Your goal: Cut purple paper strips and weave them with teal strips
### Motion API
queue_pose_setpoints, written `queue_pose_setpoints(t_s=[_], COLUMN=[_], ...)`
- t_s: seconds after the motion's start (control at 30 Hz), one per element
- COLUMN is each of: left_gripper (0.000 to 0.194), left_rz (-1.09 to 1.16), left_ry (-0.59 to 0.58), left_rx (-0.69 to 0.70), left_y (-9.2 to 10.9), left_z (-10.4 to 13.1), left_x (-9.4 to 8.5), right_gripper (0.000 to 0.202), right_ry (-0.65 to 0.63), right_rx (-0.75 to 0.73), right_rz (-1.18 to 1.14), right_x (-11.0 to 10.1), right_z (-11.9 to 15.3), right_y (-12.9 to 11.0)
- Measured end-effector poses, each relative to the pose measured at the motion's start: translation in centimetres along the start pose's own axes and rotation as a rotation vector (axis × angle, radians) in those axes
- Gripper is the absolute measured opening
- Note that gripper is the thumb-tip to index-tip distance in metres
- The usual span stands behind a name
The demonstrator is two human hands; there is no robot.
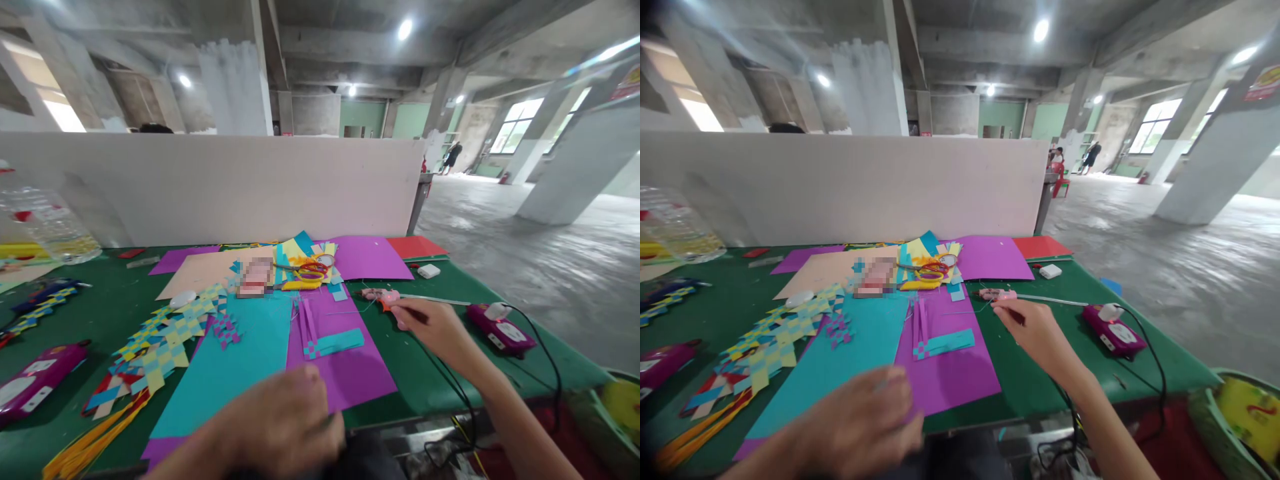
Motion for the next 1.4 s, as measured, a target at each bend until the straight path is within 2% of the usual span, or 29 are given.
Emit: queue_pose_setpoints(t_s=[0.1,0.17,0.27,0.37,0.47,0.63,0.8,1.03,1.1,1.2,1.23,1.3,1.4], left_gripper=[0.018,0.021,0.026,0.022,0.021,0.022,0.025,0.027,0.027,0.025,0.025,0.024,0.023], left_rz=[-0.081,-0.122,-0.103,-0.064,0.023,0.072,0.063,0.067,0.065,0.061,0.063,0.077,0.107], left_ry=[-0.019,0.036,0.158,0.119,0.118,0.056,0.053,0.026,0.019,-0.008,-0.017,-0.029,-0.054], left_rx=[0.048,0.014,-0.071,-0.096,-0.137,-0.138,-0.151,-0.179,-0.178,-0.172,-0.176,-0.185,-0.187], left_y=[-4.5,-7.2,-9.6,-10.2,-10.8,-10.8,-11.0,-11.6,-11.5,-11.2,-11.2,-11.2,-11.1], left_z=[-7.0,-9.5,-9.9,-8.7,-8.1,-8.2,-8.2,-8.1,-8.1,-8.2,-8.3,-8.3,-8.2], left_x=[-0.3,-0.7,-1.1,0.2,0.5,0.9,1.3,1.9,1.9,2.0,2.1,2.1,2.2], right_gripper=[0.023,0.029,0.041,0.040,0.029,0.026,0.032,0.027,0.029,0.029,0.029,0.030,0.029], right_ry=[-0.258,-0.418,-0.536,-0.571,-0.568,-0.523,-0.507,-0.490,-0.404,-0.109,-0.070,-0.119,-0.404], right_rx=[0.041,0.011,-0.079,-0.100,-0.081,-0.033,-0.014,0.008,-0.002,-0.085,-0.113,-0.116,-0.085], right_rz=[0.211,0.363,0.538,0.584,0.591,0.599,0.617,0.602,0.577,0.448,0.410,0.328,0.148], right_x=[4.2,7.1,10.2,11.8,12.5,12.0,10.9,11.2,10.3,6.5,5.3,3.8,3.8], right_z=[0.0,-0.1,-0.6,-1.1,-1.3,-0.7,-1.0,-1.2,-0.8,0.3,1.1,3.2,7.4], right_y=[1.4,1.6,1.1,1.5,2.1,2.4,2.6,3.0,2.1,-1.2,-2.4,-4.2,-6.2])
Point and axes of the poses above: each hand's wrist, its own z-axis away from the middle knuckle, its own x-axis out of the palm, y = z × x, the point moved 10 cm from there along -z, towards the middle knuckle, and after that the axes turned 15 degrees about -x, right-handed, at the moved point
